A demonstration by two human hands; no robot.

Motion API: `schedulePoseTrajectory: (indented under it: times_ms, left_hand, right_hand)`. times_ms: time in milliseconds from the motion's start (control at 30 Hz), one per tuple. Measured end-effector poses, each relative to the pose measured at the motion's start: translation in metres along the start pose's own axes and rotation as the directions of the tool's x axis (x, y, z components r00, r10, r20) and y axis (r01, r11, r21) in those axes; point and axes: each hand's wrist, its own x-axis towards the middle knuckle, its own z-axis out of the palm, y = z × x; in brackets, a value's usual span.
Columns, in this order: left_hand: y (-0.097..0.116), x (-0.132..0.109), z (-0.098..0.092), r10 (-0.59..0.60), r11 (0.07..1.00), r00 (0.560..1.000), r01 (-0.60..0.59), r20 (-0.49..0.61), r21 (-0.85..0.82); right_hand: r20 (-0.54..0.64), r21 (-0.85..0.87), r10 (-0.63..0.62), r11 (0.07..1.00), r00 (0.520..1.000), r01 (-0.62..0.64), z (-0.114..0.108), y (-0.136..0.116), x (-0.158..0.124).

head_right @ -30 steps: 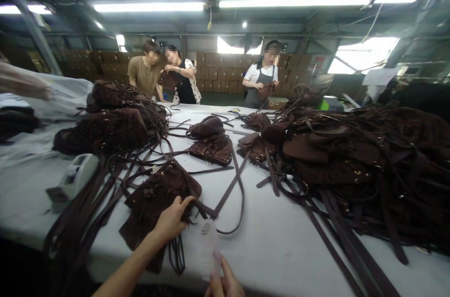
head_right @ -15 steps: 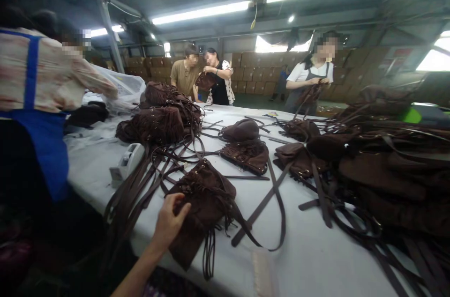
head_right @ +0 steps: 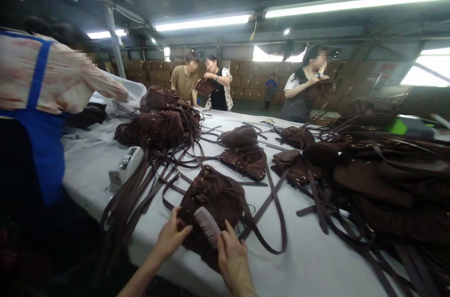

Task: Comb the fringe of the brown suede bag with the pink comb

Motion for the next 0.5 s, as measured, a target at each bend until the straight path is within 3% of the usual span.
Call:
schedulePoseTrajectory:
  times_ms: [133,200,267,367,500]
  left_hand:
    - [-0.001,-0.017,0.016,-0.102,0.98,0.989,0.081,-0.104,-0.184]
    - [-0.004,-0.02,0.022,-0.176,0.968,0.982,0.16,-0.071,-0.194]
    - [-0.005,-0.018,0.025,-0.18,0.979,0.984,0.179,-0.005,-0.1]
    - [0.001,-0.014,0.023,-0.094,0.99,0.993,0.086,0.072,0.112]
    - [0.011,-0.011,0.019,-0.095,0.911,0.976,0.006,0.194,0.413]
  right_hand:
    - [0.059,-0.007,0.048,0.999,0.997,-0.048,0.006,0.015,0.002]
    - [0.072,-0.081,0.04,0.996,0.997,-0.034,0.01,0.017,-0.002]
    - [0.07,-0.182,0.028,0.983,0.997,-0.015,0.017,0.018,-0.005]
    - [0.016,-0.292,-0.007,0.956,1.0,0.012,0.028,0.024,-0.009]
    - [-0.095,-0.279,-0.019,0.96,0.995,-0.008,0.025,0.031,-0.023]
